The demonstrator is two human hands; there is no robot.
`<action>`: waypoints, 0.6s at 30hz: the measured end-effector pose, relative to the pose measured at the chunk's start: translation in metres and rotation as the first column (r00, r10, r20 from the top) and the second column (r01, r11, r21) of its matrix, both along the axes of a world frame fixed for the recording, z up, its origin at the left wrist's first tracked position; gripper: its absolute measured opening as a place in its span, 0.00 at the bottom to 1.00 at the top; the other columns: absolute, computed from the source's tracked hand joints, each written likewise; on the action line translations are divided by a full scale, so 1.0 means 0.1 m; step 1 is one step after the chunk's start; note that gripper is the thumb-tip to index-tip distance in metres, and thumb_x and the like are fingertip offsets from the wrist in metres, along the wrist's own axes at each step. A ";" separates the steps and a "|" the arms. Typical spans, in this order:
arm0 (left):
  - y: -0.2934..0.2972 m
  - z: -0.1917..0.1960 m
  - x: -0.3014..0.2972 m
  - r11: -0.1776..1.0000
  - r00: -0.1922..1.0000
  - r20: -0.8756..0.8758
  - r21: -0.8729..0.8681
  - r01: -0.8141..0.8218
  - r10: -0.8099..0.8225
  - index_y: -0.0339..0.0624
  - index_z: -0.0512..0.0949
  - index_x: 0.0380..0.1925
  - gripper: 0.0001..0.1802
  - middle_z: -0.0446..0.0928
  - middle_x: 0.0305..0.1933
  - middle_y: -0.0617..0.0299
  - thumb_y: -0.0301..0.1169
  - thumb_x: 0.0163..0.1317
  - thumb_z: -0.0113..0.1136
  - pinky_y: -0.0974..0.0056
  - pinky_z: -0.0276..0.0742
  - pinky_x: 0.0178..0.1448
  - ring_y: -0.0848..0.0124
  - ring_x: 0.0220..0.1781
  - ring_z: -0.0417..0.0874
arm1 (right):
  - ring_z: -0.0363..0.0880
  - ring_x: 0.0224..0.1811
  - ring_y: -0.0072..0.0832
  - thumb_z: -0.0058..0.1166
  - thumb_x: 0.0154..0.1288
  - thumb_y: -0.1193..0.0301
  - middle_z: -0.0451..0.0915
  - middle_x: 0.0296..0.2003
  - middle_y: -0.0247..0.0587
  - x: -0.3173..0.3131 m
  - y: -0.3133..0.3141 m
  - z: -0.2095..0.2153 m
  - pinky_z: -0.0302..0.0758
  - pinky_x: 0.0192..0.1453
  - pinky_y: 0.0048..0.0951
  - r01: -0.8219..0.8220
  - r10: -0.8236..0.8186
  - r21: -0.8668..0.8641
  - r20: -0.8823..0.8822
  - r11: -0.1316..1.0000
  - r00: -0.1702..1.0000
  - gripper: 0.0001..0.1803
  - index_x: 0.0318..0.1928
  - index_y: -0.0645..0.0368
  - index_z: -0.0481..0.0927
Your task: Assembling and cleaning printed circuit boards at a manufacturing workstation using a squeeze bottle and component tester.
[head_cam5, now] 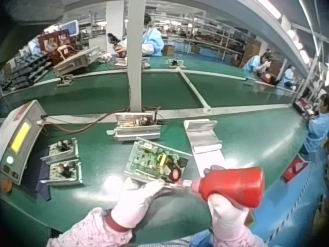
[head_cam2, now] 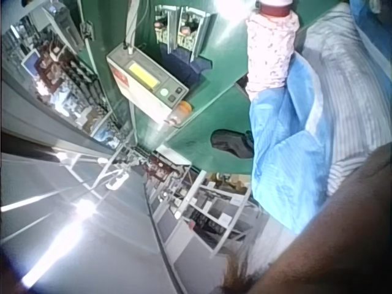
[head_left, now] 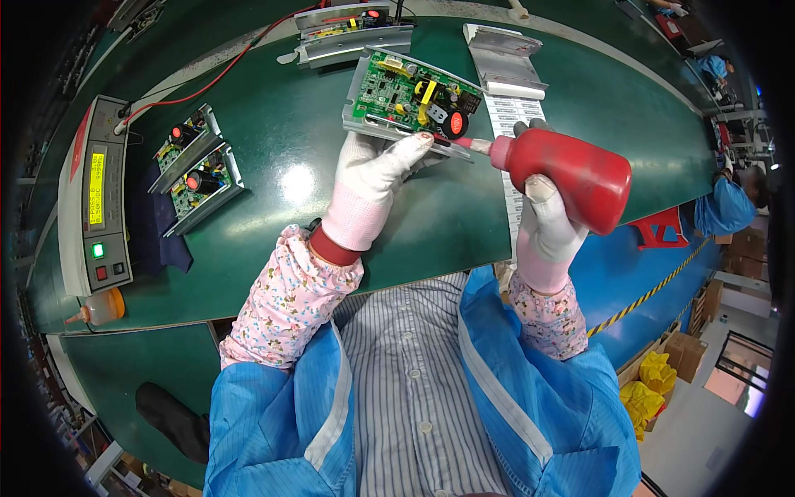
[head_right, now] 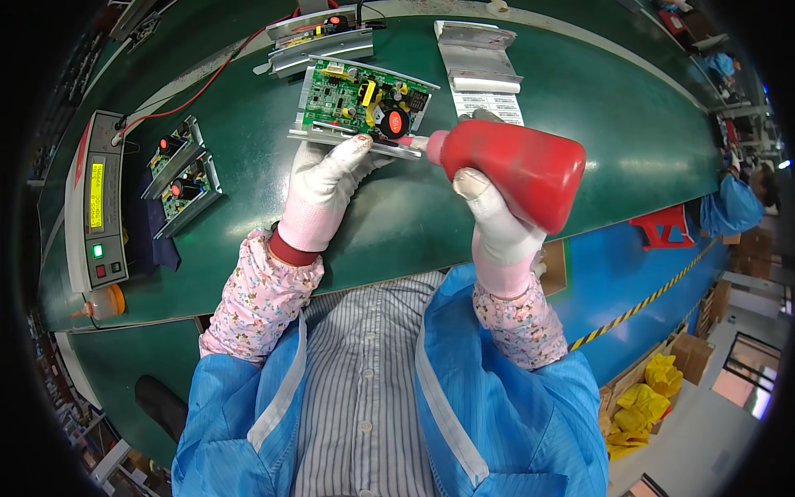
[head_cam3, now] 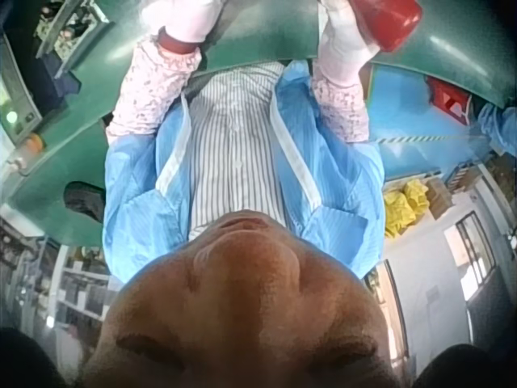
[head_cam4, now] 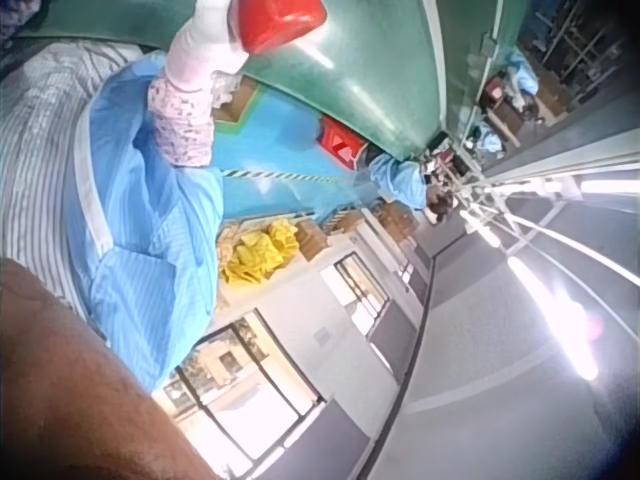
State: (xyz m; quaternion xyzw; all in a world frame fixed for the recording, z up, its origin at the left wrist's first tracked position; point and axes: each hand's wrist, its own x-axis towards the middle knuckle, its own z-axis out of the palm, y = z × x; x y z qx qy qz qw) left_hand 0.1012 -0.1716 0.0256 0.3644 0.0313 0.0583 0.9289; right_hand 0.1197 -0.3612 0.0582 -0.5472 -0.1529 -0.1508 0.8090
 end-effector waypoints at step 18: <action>0.02 -0.03 0.02 0.991 1.000 -0.007 -0.131 0.006 -0.007 0.33 0.70 0.61 0.22 0.81 0.53 0.50 0.20 0.69 0.60 0.61 0.85 0.54 0.64 0.47 0.86 | 0.86 0.45 0.39 0.68 0.54 0.84 0.85 0.46 0.46 -0.01 0.00 -0.01 0.84 0.53 0.36 0.000 0.001 0.031 -0.046 1.000 0.999 0.25 0.54 0.64 0.80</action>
